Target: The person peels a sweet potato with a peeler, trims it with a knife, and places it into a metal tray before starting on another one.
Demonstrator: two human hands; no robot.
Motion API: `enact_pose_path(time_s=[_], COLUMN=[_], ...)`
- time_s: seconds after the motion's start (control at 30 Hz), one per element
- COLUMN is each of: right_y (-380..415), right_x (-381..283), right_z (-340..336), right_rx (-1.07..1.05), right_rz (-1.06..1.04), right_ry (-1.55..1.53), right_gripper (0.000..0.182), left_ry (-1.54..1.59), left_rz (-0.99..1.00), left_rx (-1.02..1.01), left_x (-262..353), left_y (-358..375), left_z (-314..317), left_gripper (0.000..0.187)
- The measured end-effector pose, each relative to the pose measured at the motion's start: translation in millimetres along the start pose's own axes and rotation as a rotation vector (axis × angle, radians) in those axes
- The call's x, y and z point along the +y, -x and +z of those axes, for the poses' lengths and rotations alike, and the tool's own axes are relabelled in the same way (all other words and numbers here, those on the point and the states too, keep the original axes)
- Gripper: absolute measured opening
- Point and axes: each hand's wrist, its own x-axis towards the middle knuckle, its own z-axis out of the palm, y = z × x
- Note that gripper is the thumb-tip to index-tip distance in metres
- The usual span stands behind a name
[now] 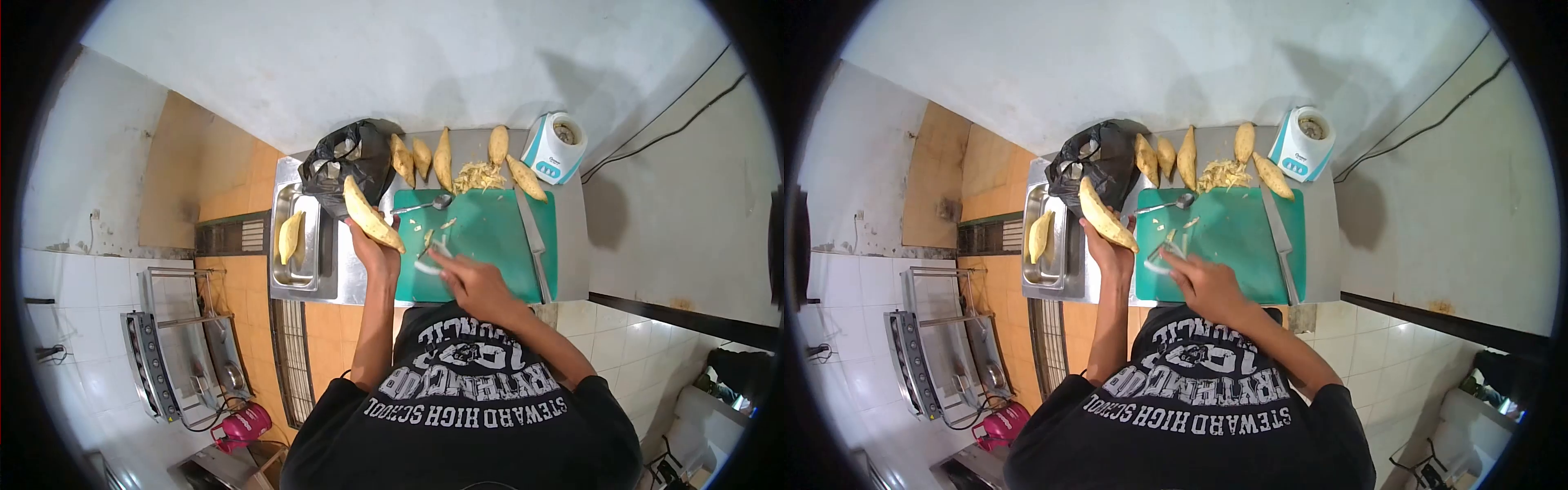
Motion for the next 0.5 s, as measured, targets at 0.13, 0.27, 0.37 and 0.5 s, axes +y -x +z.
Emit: enact_pose_path(time_s=[0.13, 0.27, 0.37, 0.5], right_y=[-36, -78, -88, -79], right_x=[-2, -8, -17, -10], right_z=[-16, -27, -24, -4], right_rx=[0.207, 0.294, 0.298, 0.206], right_rz=[-0.084, -0.129, -0.096, -0.035], right_ry=[-0.02, -0.035, -0.006, 0.122], right_gripper=[0.041, 0.044, 0.044, 0.044], left_ry=[-0.102, -0.127, -0.135, -0.085], left_rz=[-0.076, -0.219, -0.213, -0.165], left_rx=[-0.137, -0.255, -0.297, -0.31], left_x=[-2, -14, -23, -27], left_y=[17, 42, 51, 47], left_z=[13, 21, 30, 25], left_gripper=[0.052, 0.052, 0.053, 0.054])
